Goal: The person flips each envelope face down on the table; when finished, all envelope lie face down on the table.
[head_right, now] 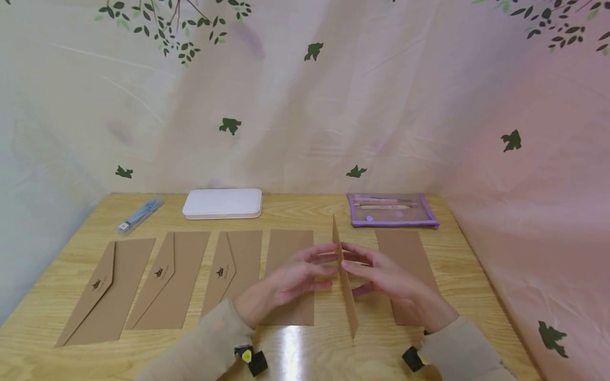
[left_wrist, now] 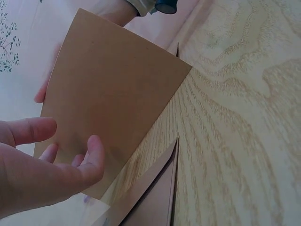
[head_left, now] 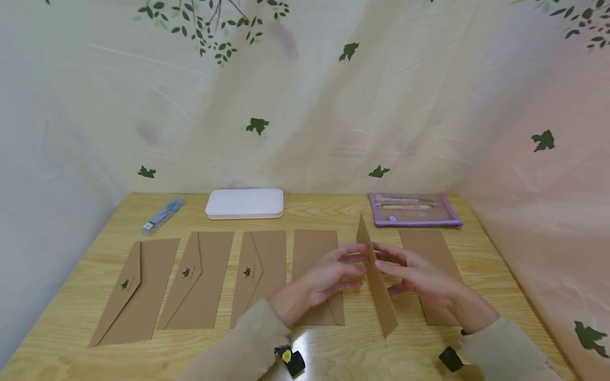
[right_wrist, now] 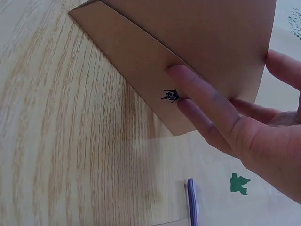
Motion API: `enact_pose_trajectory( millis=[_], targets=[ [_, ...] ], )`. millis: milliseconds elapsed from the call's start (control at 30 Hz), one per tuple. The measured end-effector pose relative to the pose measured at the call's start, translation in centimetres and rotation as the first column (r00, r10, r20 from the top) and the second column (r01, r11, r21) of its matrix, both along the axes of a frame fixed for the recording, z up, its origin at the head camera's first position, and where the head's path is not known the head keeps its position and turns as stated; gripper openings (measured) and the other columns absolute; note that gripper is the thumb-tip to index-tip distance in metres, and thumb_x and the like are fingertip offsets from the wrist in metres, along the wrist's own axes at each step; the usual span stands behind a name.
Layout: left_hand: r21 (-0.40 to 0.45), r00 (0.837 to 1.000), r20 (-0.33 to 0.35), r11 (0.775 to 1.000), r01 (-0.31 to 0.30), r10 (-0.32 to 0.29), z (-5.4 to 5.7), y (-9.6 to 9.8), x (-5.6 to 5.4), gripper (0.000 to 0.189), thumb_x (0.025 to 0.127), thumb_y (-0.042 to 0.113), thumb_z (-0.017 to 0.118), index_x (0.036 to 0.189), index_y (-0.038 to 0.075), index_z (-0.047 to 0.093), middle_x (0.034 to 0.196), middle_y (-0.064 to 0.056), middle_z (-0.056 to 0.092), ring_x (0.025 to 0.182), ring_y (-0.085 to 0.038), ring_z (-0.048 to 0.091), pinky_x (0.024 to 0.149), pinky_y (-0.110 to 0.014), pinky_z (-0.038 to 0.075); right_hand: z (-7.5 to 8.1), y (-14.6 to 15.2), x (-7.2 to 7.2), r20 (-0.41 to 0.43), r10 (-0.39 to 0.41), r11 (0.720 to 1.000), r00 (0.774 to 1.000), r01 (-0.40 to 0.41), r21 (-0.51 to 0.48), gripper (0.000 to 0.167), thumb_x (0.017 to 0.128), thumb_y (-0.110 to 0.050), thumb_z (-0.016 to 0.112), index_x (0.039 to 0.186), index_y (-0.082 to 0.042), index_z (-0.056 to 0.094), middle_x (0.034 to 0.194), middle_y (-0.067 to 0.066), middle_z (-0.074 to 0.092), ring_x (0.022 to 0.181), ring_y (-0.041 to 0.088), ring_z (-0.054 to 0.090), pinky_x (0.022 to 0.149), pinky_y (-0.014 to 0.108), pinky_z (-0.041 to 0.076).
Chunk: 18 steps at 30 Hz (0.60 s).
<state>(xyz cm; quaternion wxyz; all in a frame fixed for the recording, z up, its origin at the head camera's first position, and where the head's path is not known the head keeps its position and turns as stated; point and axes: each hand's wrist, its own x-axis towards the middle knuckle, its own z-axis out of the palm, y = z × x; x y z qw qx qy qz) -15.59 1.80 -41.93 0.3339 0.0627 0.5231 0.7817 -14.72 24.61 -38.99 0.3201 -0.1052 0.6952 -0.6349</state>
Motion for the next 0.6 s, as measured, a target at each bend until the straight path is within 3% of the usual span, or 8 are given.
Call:
enact_pose_trajectory(
  millis=[167, 400, 600],
  targets=[
    [-0.016, 1.000, -0.006, 1.000, -0.002, 0.002, 0.2, 0.0, 0.0, 0.053, 0.095, -0.004, 0.059, 0.146, 0.008, 0.052, 0.149, -0.013, 0.049, 0.122, -0.028, 0.057, 0.108, -0.054, 0.043, 0.1, 0.2, -0.1, -0.016, -0.002, 0.999, 1.000, 0.001, -0.045, 0.072, 0.108, -0.021, 0.049, 0.160, 0.004, 0.005, 0.167, 0.024, 0.005, 0.143, 0.042, 0.031, 0.094, 0.054, 0.054],
    [-0.032, 1.000, -0.024, 0.999, 0.012, -0.013, -0.2, 0.0, -0.3, 0.051, 0.096, 0.000, 0.060, 0.146, 0.008, 0.052, 0.147, -0.008, 0.051, 0.122, -0.026, 0.056, 0.107, -0.054, 0.044, -0.4, 0.5, -0.3, -0.025, -0.044, 0.997, 0.999, 0.042, -0.064, 0.070, 0.108, -0.019, 0.050, 0.161, -0.001, 0.009, 0.163, 0.028, 0.016, 0.131, 0.028, 0.050, 0.094, 0.055, 0.054],
    [-0.043, 0.999, -0.022, 0.999, 0.023, -0.024, -0.5, 0.0, -0.2, 0.050, 0.098, 0.002, 0.059, 0.147, 0.006, 0.051, 0.148, -0.007, 0.051, 0.123, -0.024, 0.056, 0.106, -0.052, 0.045, -0.9, 1.1, -0.4, -0.045, -0.050, 0.996, 0.998, 0.046, -0.076, 0.067, 0.108, -0.017, 0.049, 0.162, -0.003, 0.011, 0.162, 0.029, 0.020, 0.128, 0.022, 0.054, 0.094, 0.057, 0.053]
  ],
)
